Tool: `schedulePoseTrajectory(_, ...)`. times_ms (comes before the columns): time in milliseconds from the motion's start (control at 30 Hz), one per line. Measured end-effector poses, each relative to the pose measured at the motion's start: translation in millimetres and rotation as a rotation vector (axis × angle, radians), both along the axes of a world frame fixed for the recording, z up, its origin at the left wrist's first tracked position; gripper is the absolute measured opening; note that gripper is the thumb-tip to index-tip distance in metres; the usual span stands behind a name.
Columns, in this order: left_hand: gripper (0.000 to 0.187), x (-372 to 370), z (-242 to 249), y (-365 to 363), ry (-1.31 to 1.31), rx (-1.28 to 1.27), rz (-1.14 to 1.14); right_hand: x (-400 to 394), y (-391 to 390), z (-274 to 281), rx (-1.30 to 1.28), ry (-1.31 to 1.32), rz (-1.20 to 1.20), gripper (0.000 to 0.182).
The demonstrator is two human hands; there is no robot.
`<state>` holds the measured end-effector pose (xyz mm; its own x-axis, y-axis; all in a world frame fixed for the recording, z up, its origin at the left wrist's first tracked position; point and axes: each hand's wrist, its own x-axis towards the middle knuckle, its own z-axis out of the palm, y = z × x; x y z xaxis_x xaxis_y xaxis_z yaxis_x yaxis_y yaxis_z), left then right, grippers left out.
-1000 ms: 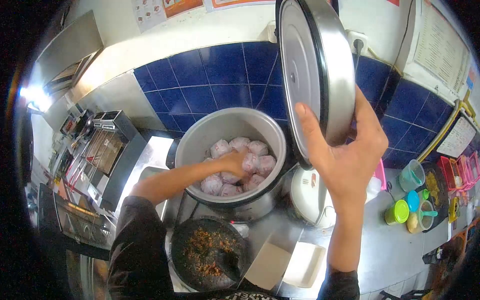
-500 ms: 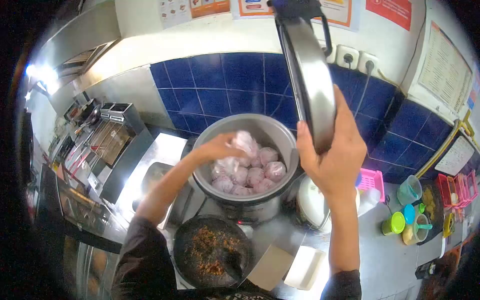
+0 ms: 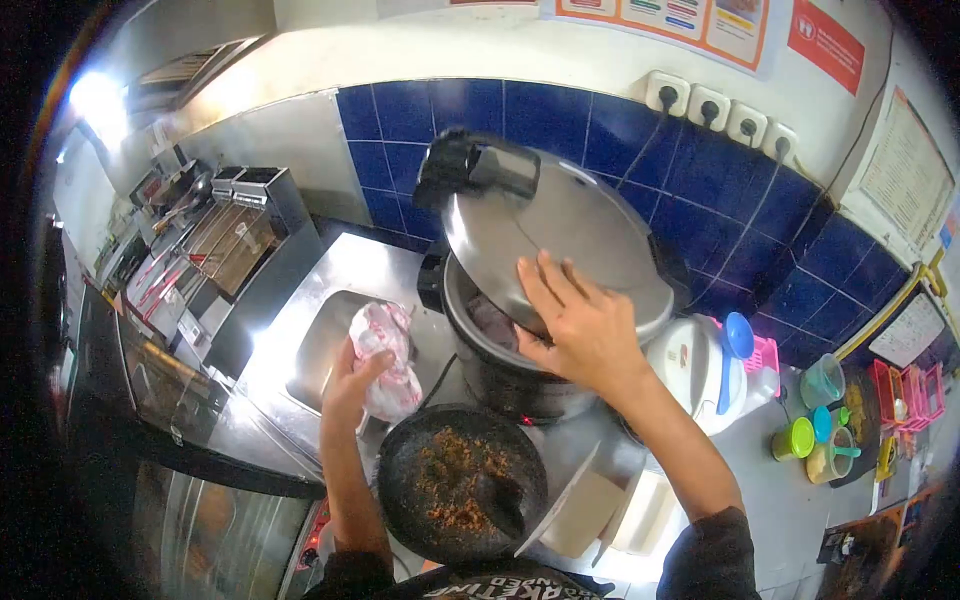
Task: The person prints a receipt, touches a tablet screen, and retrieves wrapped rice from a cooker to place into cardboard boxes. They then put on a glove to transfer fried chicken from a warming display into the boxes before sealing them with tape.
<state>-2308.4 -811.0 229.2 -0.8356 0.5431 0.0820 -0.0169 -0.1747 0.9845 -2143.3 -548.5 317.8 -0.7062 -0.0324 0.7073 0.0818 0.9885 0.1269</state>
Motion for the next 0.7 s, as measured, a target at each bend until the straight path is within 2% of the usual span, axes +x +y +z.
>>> schedulePoseTrajectory(133,0.055,8,-15,-21,-0.088,0.031,-0.008,-4,-14,-19,0.071,-0.179,0.003,0.07)
schedulePoseTrajectory(300,0.056,20,-20,-36,-0.014,-0.033,-0.067,0,-29,-46,0.03,-0.38,-0.026,0.058)
schedulePoseTrajectory(400,0.058,39,-12,-33,0.004,-0.103,-0.191,23,-42,-47,-0.07,-0.312,0.032,0.052)
schedulePoseTrajectory(433,0.06,55,-1,-28,0.061,-0.156,-0.235,39,-51,-49,-0.335,-0.307,0.097,0.054)
schedulePoseTrajectory(467,0.062,71,9,-19,0.119,-0.201,-0.283,58,-62,-45,-0.377,-0.334,0.051,0.054)
schedulePoseTrajectory(533,0.067,109,25,6,0.256,-0.219,-0.41,99,-78,-33,-1.281,-0.386,0.205,0.057)
schedulePoseTrajectory(600,0.074,155,44,35,0.548,-0.311,-0.451,140,-77,-33,-1.495,-0.417,0.167,0.059)
schedulePoseTrajectory(667,0.074,193,39,61,0.58,-0.322,-0.499,175,-66,-73,-1.65,-0.09,0.311,0.053)
schedulePoseTrajectory(700,0.074,204,36,71,0.582,-0.333,-0.505,193,-58,-75,-1.793,-0.061,0.285,0.049)
